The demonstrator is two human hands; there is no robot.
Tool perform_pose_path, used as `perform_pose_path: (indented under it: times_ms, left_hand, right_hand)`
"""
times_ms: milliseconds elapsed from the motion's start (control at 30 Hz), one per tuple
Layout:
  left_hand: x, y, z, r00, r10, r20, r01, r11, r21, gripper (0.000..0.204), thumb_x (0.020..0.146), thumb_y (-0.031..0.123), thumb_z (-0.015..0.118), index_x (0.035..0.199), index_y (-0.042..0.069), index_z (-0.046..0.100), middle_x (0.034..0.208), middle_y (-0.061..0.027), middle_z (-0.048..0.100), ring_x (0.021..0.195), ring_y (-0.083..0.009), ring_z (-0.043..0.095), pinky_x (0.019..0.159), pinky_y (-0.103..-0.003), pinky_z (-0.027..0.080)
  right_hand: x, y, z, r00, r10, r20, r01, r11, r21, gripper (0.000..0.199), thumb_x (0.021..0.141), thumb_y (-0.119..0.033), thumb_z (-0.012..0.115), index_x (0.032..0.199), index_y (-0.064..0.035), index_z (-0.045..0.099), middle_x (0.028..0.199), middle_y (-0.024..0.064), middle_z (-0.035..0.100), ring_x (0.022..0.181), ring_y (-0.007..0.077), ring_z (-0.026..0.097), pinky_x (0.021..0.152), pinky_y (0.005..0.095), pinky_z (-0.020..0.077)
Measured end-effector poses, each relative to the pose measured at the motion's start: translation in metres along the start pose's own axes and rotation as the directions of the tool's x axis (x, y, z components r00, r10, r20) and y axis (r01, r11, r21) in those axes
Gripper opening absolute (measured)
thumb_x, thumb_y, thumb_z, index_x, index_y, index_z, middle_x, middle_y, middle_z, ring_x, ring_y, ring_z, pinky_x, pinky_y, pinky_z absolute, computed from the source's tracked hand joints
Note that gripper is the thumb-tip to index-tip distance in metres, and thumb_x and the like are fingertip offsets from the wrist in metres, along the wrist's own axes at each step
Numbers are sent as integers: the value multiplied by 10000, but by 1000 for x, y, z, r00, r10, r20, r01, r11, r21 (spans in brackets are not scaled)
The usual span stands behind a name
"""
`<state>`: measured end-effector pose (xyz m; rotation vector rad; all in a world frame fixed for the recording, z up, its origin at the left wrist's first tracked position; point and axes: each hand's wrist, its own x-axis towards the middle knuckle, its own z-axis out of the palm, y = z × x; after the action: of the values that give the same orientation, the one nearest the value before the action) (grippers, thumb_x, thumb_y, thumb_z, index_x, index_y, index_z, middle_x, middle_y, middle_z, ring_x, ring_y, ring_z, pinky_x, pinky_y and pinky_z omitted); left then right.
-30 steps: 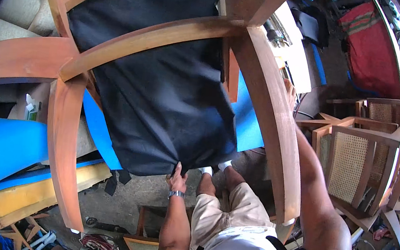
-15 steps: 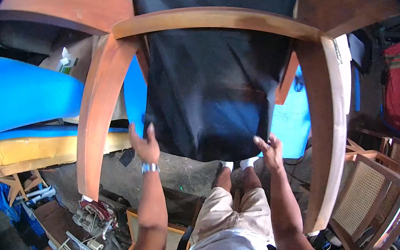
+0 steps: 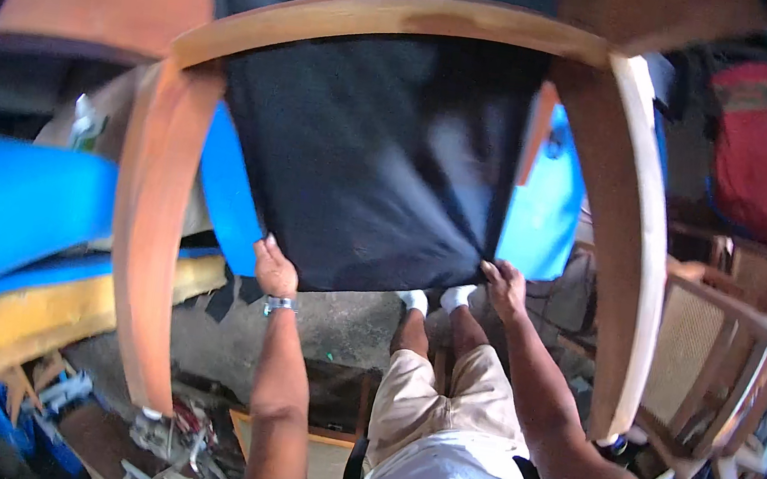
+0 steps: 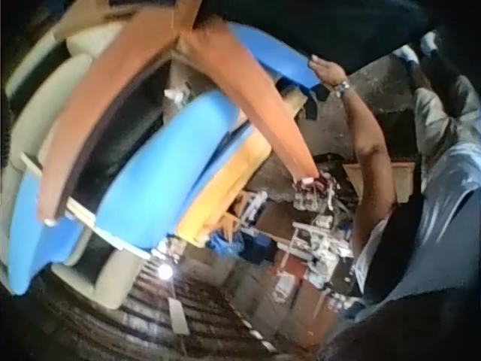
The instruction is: Secure a fabric backing to the underside of a chair seat using a pneumatic staple gun and trimming excess with scissors.
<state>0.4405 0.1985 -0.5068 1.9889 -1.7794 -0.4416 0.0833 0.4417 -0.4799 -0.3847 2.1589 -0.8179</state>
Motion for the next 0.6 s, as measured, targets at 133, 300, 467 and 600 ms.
perform_pose_path:
  times_ms: [133, 300, 467, 600]
  left_hand:
    - [23, -18, 6, 969, -135, 205, 82, 965, 248, 342, 998, 376, 546, 1011, 39, 598, 950, -240, 664, 880, -440, 624, 746, -545, 483]
    - [-56, 0, 19, 931, -195, -307, 275, 931, 242, 387, 866, 244, 734, 1092, -37, 592, 1070, -235, 622, 1013, -419, 589, 908, -509, 468]
    - [-182, 97, 33, 979, 72, -192, -98, 986, -133, 330, 936, 143, 643, 1186, -30, 513, 1087, -205, 591, 1007, -347, 584, 876, -442, 481]
    - [-267, 136, 19, 932, -148, 332, 283, 869, -405, 310, 946, 148, 647, 1176, -17, 521, 1034, -123, 601, 907, -207, 595, 821, -348, 505]
  right_hand:
    - [15, 5, 2, 982, 156, 106, -124, 956, -265, 346, 862, -340, 704, 982, -18, 741, 852, 140, 734, 780, 217, 686, 746, 372, 535]
    - [31, -31, -95, 997, -7, -73, -26, 897, -442, 290, 876, -320, 633, 898, -50, 736, 852, 181, 723, 858, 304, 717, 787, 431, 552]
    - [158, -125, -141, 991, -104, 81, 131, 841, -524, 257, 888, -296, 617, 973, -67, 694, 900, 167, 681, 905, 321, 690, 804, 447, 541]
    - [181, -159, -131, 935, -198, 296, 327, 806, -494, 245, 900, -272, 601, 1049, -84, 652, 947, 153, 639, 951, 338, 663, 821, 462, 530]
